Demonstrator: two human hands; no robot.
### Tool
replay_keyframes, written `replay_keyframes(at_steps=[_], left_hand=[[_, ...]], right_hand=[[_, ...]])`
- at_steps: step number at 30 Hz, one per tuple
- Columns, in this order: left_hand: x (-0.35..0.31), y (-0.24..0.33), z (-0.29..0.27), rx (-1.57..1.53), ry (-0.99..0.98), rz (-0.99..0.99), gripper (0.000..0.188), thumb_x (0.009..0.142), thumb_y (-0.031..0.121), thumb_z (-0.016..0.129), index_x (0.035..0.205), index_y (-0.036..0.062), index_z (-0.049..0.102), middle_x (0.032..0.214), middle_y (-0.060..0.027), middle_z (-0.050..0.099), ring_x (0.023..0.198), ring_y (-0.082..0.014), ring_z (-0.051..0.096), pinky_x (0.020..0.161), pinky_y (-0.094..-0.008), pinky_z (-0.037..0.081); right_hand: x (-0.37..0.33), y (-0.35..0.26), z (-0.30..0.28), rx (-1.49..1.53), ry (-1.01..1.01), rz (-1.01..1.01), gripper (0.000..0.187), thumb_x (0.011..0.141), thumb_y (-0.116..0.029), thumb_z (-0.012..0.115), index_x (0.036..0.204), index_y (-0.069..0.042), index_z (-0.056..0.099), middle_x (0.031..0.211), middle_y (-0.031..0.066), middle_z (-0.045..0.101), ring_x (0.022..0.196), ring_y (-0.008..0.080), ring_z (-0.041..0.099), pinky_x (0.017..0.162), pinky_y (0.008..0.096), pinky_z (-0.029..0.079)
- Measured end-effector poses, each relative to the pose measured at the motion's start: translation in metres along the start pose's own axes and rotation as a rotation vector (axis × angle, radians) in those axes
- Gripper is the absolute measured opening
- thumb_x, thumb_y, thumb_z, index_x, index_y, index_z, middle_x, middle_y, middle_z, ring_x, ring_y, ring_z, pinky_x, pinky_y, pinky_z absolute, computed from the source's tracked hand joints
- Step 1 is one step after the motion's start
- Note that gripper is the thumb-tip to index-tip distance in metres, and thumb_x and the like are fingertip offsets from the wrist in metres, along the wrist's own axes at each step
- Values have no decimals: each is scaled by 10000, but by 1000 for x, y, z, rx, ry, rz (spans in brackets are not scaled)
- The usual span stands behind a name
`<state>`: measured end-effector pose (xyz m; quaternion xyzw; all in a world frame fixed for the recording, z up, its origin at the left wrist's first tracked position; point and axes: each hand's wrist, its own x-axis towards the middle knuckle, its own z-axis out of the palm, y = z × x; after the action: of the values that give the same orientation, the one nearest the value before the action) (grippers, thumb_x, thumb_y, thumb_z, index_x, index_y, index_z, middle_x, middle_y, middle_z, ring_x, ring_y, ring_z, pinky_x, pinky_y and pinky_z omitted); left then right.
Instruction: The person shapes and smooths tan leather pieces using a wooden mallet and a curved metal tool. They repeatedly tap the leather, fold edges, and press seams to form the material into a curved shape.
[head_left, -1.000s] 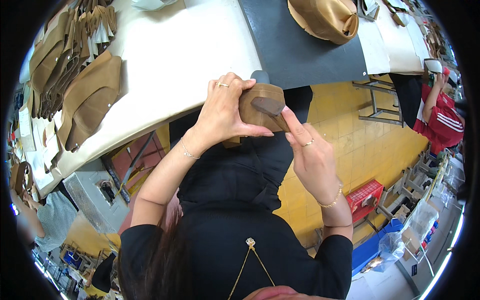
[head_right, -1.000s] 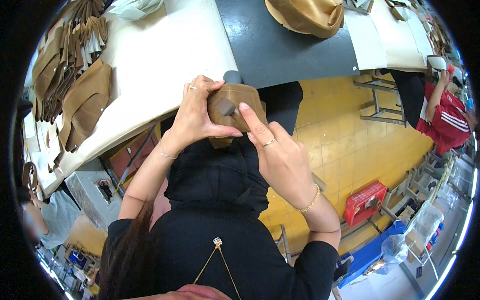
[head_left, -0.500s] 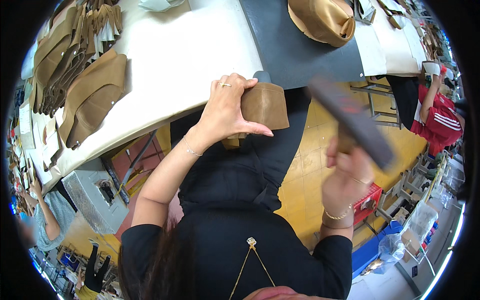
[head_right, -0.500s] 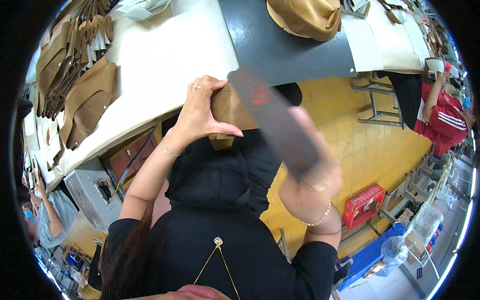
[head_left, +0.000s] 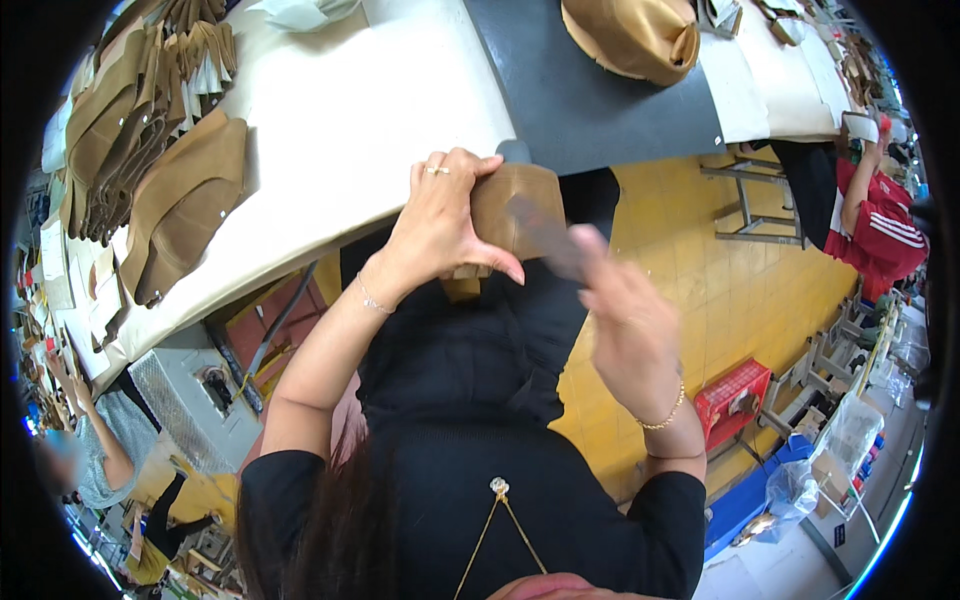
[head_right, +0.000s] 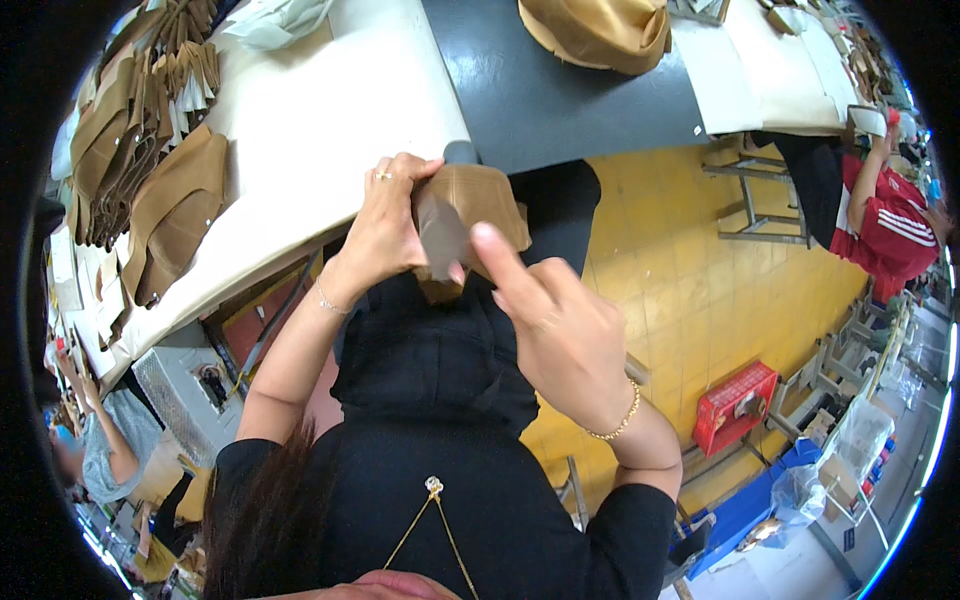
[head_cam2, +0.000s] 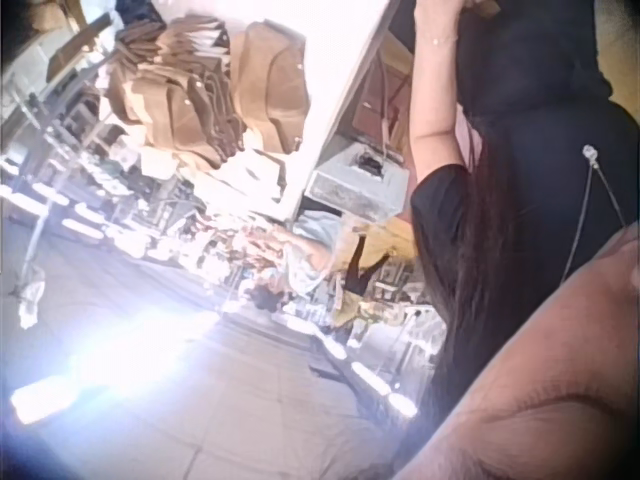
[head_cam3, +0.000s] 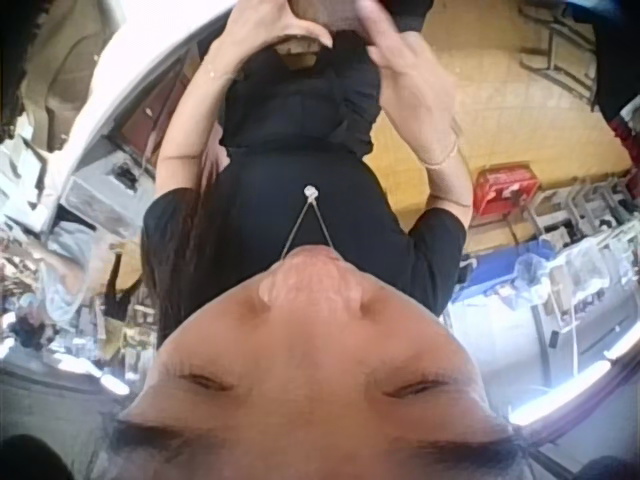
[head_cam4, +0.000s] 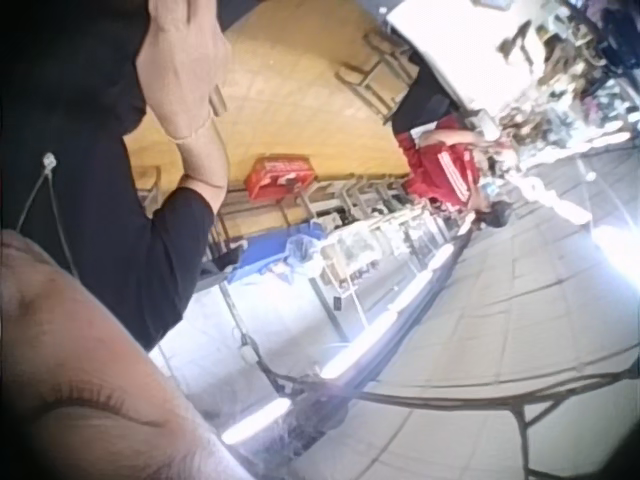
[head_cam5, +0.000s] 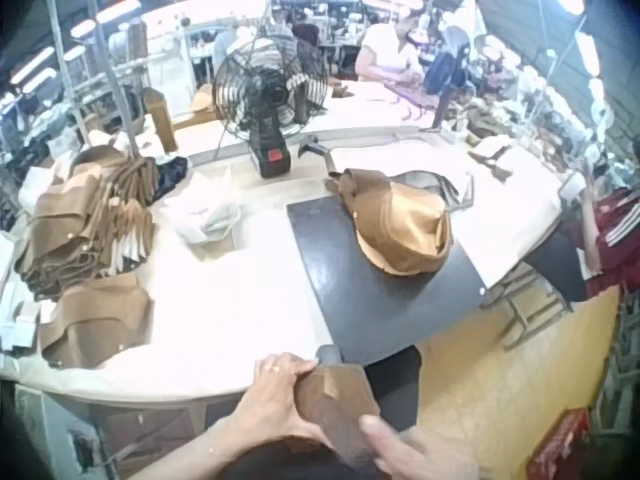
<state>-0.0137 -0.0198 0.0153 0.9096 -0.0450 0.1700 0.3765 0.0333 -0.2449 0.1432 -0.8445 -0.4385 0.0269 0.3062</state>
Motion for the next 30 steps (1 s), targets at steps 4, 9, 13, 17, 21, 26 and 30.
replay_keyframes(at_steps=[4,9,13,17,21,26,30], left_hand=[[3,0,0,-9,-26,8,1209,387,708,830,1314,24,465,1110,-114,492,1050,-298,486,938,-412,349],[1,0,-3,0,-49,29,1225,390,711,826,1333,26,449,1112,-119,483,1054,-298,475,940,-413,346],[2,-4,-2,1,-51,29,1232,393,713,823,1343,28,439,1113,-122,481,1044,-299,475,941,-412,345],[0,-4,-2,16,-95,16,1239,399,715,817,1351,24,430,1115,-123,478,1051,-299,476,945,-415,344],[0,-5,-3,19,-68,57,1257,394,715,810,1362,13,421,1131,-125,479,1057,-300,473,946,-416,345],[-1,-5,-9,52,-136,61,1270,388,687,819,1379,7,409,1149,-128,477,1059,-305,470,947,-415,345],[4,-6,-12,-41,-155,77,1244,414,685,810,1377,5,414,1153,-122,475,1064,-300,469,952,-412,343]], right_hand=[[-17,-1,5,-29,37,38,622,817,-49,716,1405,-187,567,741,42,508,567,201,550,512,329,448],[-6,-1,5,-113,-38,21,627,832,-63,713,1416,-229,555,733,36,494,554,199,539,494,324,448],[-18,-3,8,50,128,-33,635,827,-56,711,1414,-240,555,735,36,499,557,203,543,495,334,453],[-24,13,12,-161,-100,-59,666,760,1,712,1385,-190,581,736,38,512,556,190,551,484,321,453],[-33,4,17,-53,67,-137,620,782,-24,692,1363,-222,602,724,37,475,546,186,525,474,323,439],[-39,15,14,-164,-96,-137,612,758,5,734,1334,-165,612,752,49,546,574,202,546,507,321,444],[-49,28,30,-168,-63,-184,679,783,-44,692,1408,-275,562,729,25,480,540,172,505,475,304,433]])
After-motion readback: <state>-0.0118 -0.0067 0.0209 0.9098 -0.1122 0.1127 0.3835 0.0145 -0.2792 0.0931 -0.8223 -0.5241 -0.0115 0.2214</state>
